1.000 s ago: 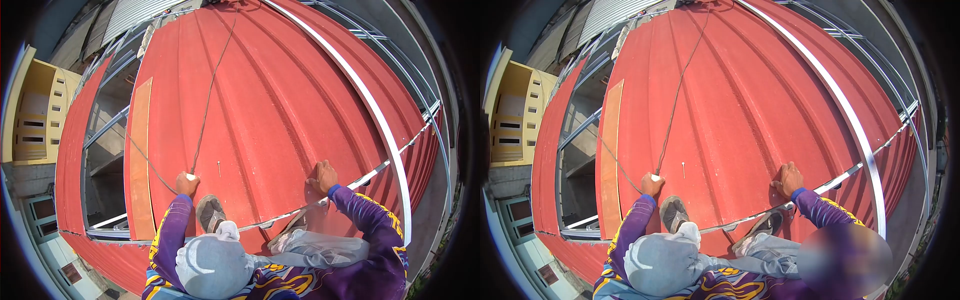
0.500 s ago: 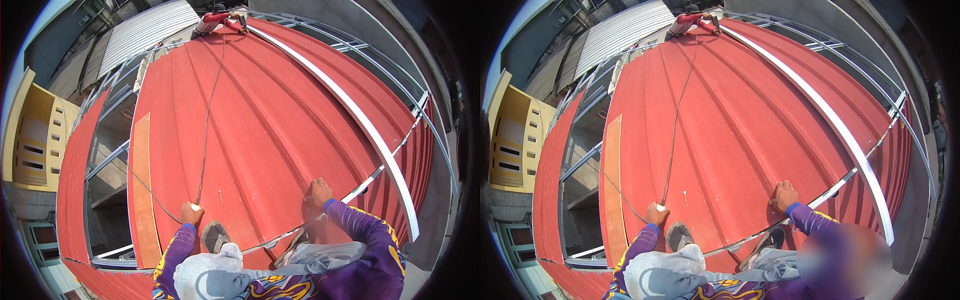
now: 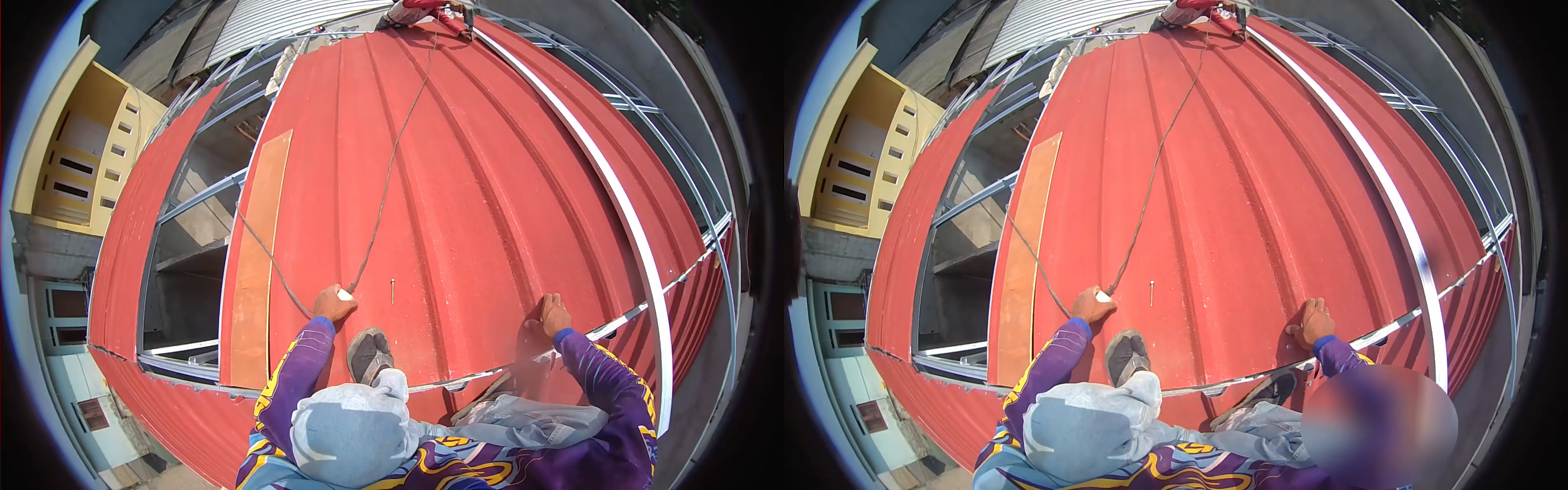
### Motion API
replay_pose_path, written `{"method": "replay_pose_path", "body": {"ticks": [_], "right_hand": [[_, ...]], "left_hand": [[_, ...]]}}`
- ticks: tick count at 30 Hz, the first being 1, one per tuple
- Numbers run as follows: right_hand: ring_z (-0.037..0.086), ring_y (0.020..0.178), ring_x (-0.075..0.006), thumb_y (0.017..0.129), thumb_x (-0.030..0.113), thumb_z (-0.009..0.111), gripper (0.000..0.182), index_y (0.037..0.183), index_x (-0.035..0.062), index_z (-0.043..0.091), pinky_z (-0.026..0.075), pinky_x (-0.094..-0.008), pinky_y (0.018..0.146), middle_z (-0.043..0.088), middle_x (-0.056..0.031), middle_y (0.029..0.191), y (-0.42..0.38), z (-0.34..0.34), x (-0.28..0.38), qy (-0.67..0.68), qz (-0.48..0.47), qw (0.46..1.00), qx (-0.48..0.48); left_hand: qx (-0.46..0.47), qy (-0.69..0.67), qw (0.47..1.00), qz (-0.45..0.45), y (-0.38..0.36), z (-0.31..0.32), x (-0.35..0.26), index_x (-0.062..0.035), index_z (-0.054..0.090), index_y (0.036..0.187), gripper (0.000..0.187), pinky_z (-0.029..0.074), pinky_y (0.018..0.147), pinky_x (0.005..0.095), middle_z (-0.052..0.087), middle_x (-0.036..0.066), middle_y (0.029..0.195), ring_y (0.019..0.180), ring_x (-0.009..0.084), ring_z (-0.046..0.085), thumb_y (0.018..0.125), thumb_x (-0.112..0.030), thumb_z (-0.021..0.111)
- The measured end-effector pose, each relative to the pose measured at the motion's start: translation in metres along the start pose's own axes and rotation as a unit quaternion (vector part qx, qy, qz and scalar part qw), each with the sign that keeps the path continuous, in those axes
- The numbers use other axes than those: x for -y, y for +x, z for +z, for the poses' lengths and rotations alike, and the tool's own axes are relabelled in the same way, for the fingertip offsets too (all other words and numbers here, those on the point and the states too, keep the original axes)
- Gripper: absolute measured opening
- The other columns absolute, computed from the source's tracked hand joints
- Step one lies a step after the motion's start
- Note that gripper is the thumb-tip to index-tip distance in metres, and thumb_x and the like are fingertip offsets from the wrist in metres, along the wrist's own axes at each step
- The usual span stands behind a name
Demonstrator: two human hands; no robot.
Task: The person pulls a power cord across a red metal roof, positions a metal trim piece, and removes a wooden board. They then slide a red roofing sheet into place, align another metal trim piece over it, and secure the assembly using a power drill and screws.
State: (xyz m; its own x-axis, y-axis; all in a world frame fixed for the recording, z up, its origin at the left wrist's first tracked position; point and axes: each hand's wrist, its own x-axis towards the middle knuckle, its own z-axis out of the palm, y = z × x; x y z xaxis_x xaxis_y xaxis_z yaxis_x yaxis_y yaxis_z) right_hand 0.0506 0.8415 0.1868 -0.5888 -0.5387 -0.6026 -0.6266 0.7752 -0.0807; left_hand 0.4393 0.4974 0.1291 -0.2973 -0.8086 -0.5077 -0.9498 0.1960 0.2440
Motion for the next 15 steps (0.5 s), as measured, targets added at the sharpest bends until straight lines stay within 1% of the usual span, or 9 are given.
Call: {"method": "replay_pose_path", "body": {"ticks": [1, 2, 4, 5, 7, 9, 10, 12, 15], "right_hand": [[0.055, 0.113, -0.039, 0.069, 0.035, 0.083, 0.07, 0.118, 0.0013, 0.045, 0.051, -0.0486, 0.087, 0.049, -0.0193, 0.121, -0.001, -0.002, 0.001, -0.007, -0.011, 1.0, 0.004], [0.055, 0.113, -0.0394, 0.068, 0.035, 0.083, 0.072, 0.119, 0.0011, 0.045, 0.05, -0.0489, 0.088, 0.049, -0.0195, 0.121, -0.002, -0.006, 0.003, -0.012, 0.001, 1.0, 0.019], [0.055, 0.112, -0.0398, 0.068, 0.034, 0.083, 0.073, 0.12, 0.0009, 0.044, 0.05, -0.0493, 0.089, 0.048, -0.0197, 0.121, -0.003, -0.017, 0.011, -0.024, 0.002, 0.999, 0.038], [0.056, 0.112, -0.0406, 0.069, 0.035, 0.083, 0.074, 0.122, -0.0001, 0.043, 0.05, -0.0488, 0.09, 0.048, -0.0212, 0.122, -0.005, -0.026, 0.015, -0.043, -0.012, 0.998, 0.044], [0.057, 0.111, -0.0413, 0.07, 0.036, 0.082, 0.076, 0.123, -0.0011, 0.043, 0.049, -0.0484, 0.091, 0.049, -0.0227, 0.122, -0.002, -0.027, 0.013, -0.063, -0.021, 0.996, 0.05], [0.058, 0.11, -0.043, 0.072, 0.042, 0.079, 0.078, 0.124, -0.0039, 0.041, 0.049, -0.0469, 0.093, 0.049, -0.0275, 0.124, 0.017, -0.015, -0.009, -0.047, -0.034, 0.993, 0.107], [0.058, 0.11, -0.043, 0.072, 0.042, 0.079, 0.078, 0.124, -0.0039, 0.041, 0.049, -0.0469, 0.093, 0.049, -0.0275, 0.124, 0.023, -0.009, -0.016, -0.043, -0.02, 0.994, 0.099], [0.058, 0.107, -0.0456, 0.071, 0.055, 0.075, 0.081, 0.12, -0.001, 0.043, 0.048, -0.0497, 0.089, 0.053, -0.0297, 0.118, 0.026, 0.001, -0.026, -0.031, -0.036, 0.995, 0.089], [0.059, 0.107, -0.0448, 0.074, 0.061, 0.07, 0.082, 0.118, -0.0027, 0.044, 0.049, -0.0492, 0.088, 0.056, -0.0305, 0.117, 0.023, -0.003, -0.012, -0.032, 0.012, 0.995, 0.091]], "left_hand": [[0.03, -0.012, 0.999, 0.011, 0.002, -0.004, 0.0, -0.0037, 0.065, 0.089, 0.044, 0.052, 0.075, 0.0458, 0.068, 0.021, 0.088, 0.088, 0.0376, 0.067, 0.062, -0.037, 0.073], [0.028, -0.018, 0.999, 0.0, 0.002, -0.007, -0.001, -0.0037, 0.065, 0.089, 0.044, 0.052, 0.075, 0.0458, 0.068, 0.021, 0.088, 0.088, 0.0376, 0.067, 0.062, -0.037, 0.073], [-0.003, 0.025, 0.994, 0.111, -0.002, -0.014, -0.002, -0.0063, 0.065, 0.088, 0.04, 0.052, 0.073, 0.0463, 0.067, 0.018, 0.088, 0.085, 0.037, 0.066, 0.062, -0.035, 0.073], [-0.003, 0.021, 0.995, 0.1, -0.005, -0.016, -0.005, -0.0063, 0.065, 0.088, 0.04, 0.052, 0.073, 0.0463, 0.067, 0.018, 0.088, 0.085, 0.037, 0.066, 0.062, -0.035, 0.073], [-0.084, 0.048, 0.974, 0.203, -0.011, -0.022, -0.014, -0.0074, 0.063, 0.086, 0.039, 0.052, 0.07, 0.0474, 0.064, 0.016, 0.087, 0.082, 0.0367, 0.065, 0.061, -0.035, 0.075], [-0.101, 0.051, 0.97, 0.213, -0.013, -0.029, -0.014, -0.0069, 0.062, 0.084, 0.039, 0.051, 0.068, 0.048, 0.06, 0.015, 0.084, 0.078, 0.0363, 0.063, 0.06, -0.034, 0.076], [-0.095, 0.049, 0.974, 0.198, -0.014, -0.031, -0.009, -0.0067, 0.062, 0.085, 0.04, 0.051, 0.069, 0.0476, 0.061, 0.015, 0.085, 0.079, 0.0358, 0.064, 0.06, -0.035, 0.076], [-0.082, 0.05, 0.977, 0.191, -0.022, -0.027, 0.01, -0.0066, 0.062, 0.086, 0.041, 0.051, 0.07, 0.0473, 0.062, 0.015, 0.085, 0.08, 0.0354, 0.064, 0.06, -0.035, 0.076], [-0.056, 0.066, 0.983, 0.163, -0.03, -0.019, 0.027, -0.0065, 0.063, 0.088, 0.045, 0.051, 0.072, 0.047, 0.065, 0.014, 0.09, 0.083, 0.0349, 0.065, 0.061, -0.039, 0.078]]}}
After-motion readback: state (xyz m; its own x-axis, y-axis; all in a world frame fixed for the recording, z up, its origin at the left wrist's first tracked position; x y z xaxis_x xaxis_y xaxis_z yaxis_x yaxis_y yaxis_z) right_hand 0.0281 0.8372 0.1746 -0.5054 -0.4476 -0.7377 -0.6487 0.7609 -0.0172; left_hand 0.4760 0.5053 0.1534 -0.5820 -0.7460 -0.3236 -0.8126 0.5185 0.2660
